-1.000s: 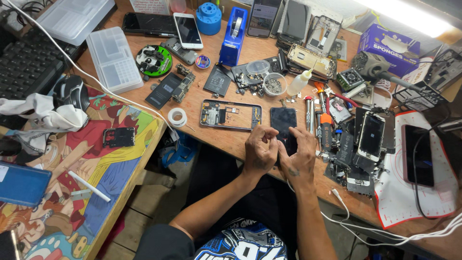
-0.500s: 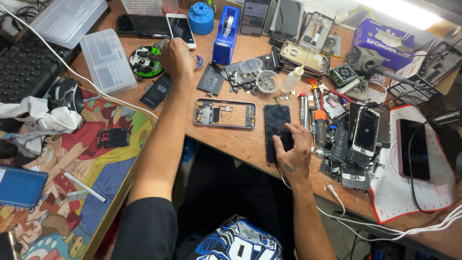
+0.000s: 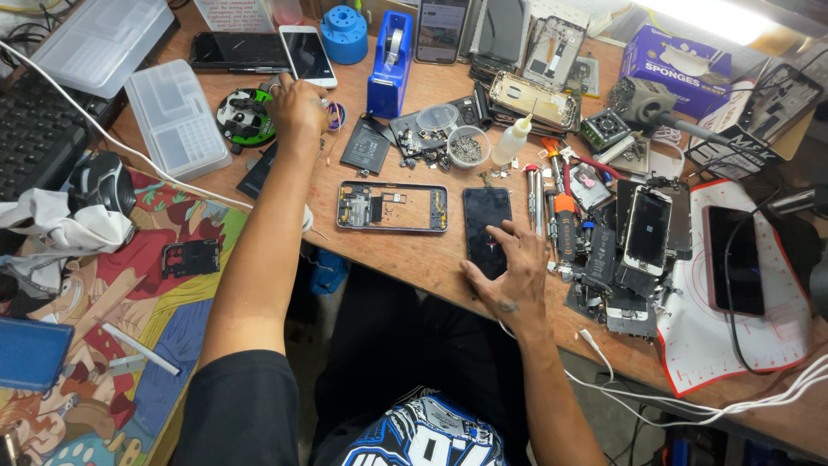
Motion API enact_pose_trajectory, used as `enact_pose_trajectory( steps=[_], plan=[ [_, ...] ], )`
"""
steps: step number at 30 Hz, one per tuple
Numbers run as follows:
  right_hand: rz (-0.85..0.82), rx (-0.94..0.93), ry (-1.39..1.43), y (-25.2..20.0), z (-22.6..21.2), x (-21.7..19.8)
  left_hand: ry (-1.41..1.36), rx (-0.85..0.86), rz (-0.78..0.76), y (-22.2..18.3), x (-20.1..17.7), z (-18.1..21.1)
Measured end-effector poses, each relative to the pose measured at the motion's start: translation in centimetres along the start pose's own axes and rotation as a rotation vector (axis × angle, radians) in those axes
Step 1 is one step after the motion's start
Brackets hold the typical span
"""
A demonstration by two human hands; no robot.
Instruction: The person tests a smartphone by connecting a charger and pressing buttons, then disassembles it using a screwdriver to remove the back cover and internal components. The person handles the battery, motherboard, and screws, placing parts on the workbench.
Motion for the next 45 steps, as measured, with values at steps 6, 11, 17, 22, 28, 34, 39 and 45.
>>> enact_pose_trajectory(
  steps=[6,11,17,22,28,34,39,45],
  plan=[
    [0.013,0.025,-0.048,-0.3,0.1,0.5,-0.029,0.021,0.055,0.3,0.7,-0.4],
    [0.034,0.057,-0.008,-0.8,0.7,-0.1,-0.044,0.039,0.16,0.6,0.7,-0.5],
    [0.046,0.1,0.026,-1.2,1.2,-1.0,-0.265,-0.063,0.125,-0.4,-0.6,-1.4],
    [0.066,0.089,0.039,-1.3,1.3,-1.2,-0.294,-0.048,0.16,-1.7,-1.5,-1.4],
    [0.059,0.055,0.052,-1.5,1.2,-0.7,-0.281,-0.015,0.186,-3.3,-2.7,-0.7],
    [-0.017,0.056,-0.069,-1.4,1.0,0.5,-0.329,0.018,0.203,-4.5,-4.8,-0.3],
    [-0.028,0.054,-0.088,-1.4,0.9,0.7,-0.392,0.03,0.344,-5.5,-6.0,-0.5],
    [-0.027,0.055,-0.089,-1.4,0.8,0.6,-0.484,0.093,0.529,-6.9,-8.9,-1.0]
  ],
)
Point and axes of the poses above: each hand's wrist, its own y-axis towards the middle knuckle, its own x-axis out of the palm, z = x × y, the point moved 9 cm from there along y, towards the middle knuckle, and after that the axes turned 3 degrees about -z, right-handed, at the moved point
